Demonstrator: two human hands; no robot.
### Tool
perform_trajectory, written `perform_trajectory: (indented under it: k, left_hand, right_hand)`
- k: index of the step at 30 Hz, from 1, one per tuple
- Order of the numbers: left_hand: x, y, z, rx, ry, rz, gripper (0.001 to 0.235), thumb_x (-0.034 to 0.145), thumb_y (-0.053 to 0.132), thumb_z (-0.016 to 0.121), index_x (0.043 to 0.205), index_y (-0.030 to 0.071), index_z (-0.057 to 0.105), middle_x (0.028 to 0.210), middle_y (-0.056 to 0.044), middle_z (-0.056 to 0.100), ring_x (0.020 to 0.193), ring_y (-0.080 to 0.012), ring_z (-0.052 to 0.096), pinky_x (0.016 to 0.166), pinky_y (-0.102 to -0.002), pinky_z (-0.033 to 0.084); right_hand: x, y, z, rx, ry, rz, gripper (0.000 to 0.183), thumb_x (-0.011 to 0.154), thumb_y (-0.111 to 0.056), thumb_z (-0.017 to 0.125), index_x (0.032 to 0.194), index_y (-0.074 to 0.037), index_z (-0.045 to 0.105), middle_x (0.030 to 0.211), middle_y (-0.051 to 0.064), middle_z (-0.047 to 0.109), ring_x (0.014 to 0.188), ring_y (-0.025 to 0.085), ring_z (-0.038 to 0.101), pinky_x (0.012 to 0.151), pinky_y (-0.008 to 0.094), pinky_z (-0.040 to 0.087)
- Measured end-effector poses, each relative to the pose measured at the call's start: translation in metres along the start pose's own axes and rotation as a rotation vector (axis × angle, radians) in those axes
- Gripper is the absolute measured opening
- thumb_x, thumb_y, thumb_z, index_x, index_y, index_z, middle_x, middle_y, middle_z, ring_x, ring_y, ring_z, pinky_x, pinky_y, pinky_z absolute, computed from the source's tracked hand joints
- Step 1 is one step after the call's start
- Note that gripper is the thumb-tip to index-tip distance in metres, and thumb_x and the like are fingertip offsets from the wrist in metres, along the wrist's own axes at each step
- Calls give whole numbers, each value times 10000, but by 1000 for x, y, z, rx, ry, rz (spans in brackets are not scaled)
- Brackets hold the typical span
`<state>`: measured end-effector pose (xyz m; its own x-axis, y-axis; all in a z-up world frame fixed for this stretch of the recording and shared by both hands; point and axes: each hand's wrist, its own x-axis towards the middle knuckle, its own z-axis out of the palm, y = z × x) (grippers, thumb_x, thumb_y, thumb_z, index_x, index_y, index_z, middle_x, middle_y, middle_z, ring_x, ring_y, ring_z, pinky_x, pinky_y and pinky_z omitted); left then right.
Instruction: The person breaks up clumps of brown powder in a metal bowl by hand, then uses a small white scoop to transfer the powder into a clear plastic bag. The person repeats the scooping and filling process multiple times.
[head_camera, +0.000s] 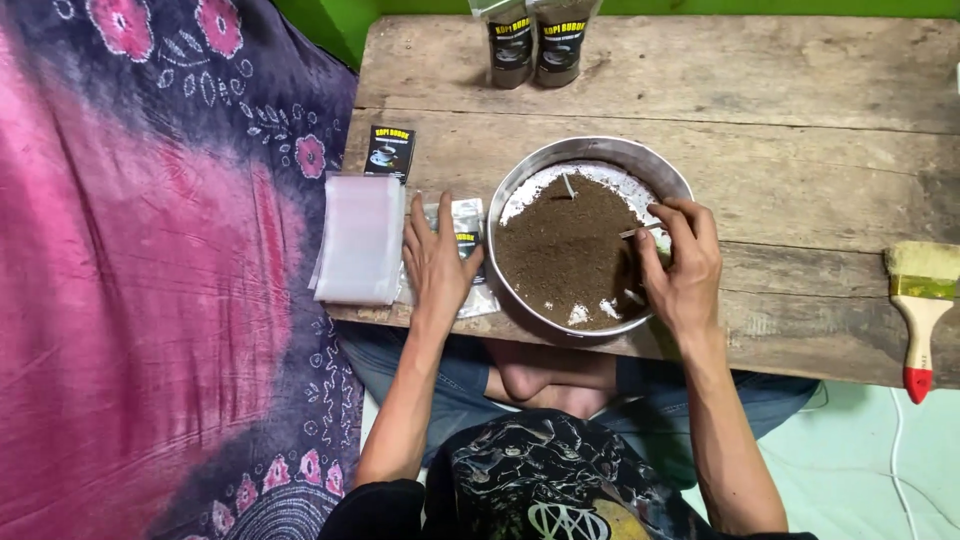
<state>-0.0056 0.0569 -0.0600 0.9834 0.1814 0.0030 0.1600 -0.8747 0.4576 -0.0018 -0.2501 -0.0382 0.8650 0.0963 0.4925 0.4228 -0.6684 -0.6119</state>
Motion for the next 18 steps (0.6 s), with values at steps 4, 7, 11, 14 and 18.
perform_trajectory:
  k: [4,7,11,14,18]
  left_hand:
    - [-14,20,-22,-202,171,86,948,764,47,860,1568,70,358,1535,-340,243,1401,-576,324,1091,-681,376]
    - [-24,21,-31,-399,193,70,899,794,-43,800,1559,29,335,1544,-350,230,1361,-600,396,1085,-676,415]
    - [-39,11,-39,-487,373,147,798,834,-43,765,1536,63,401,1502,-213,405,1200,-403,608,957,-509,514]
    - [-48,19,-56,-684,443,193,802,837,-84,754,1538,57,389,1516,-183,416,1056,-307,699,840,-388,582]
    - [-51,58,-74,-964,508,269,909,801,-125,789,1558,57,320,1556,-160,401,1054,-209,654,842,-273,564]
  right_hand:
    - [-5,7,6,31,31,21,209,1010,-60,689,1216,-26,676,1213,197,583,1172,432,620,1005,527,498]
    - [-5,2,5,40,44,30,208,1006,-53,695,1212,-25,681,1227,204,581,1175,438,623,1009,529,498]
    - [-1,-22,-4,18,143,-7,171,1027,-17,648,1193,-8,686,1272,219,554,1212,386,575,1046,518,465]
    - [0,-36,-5,76,193,-30,137,1057,-40,627,1168,-8,701,1238,217,585,1172,368,586,1039,509,463]
    - [-14,-58,10,393,18,81,122,978,-110,703,1063,-140,784,1021,47,757,994,233,733,906,374,545]
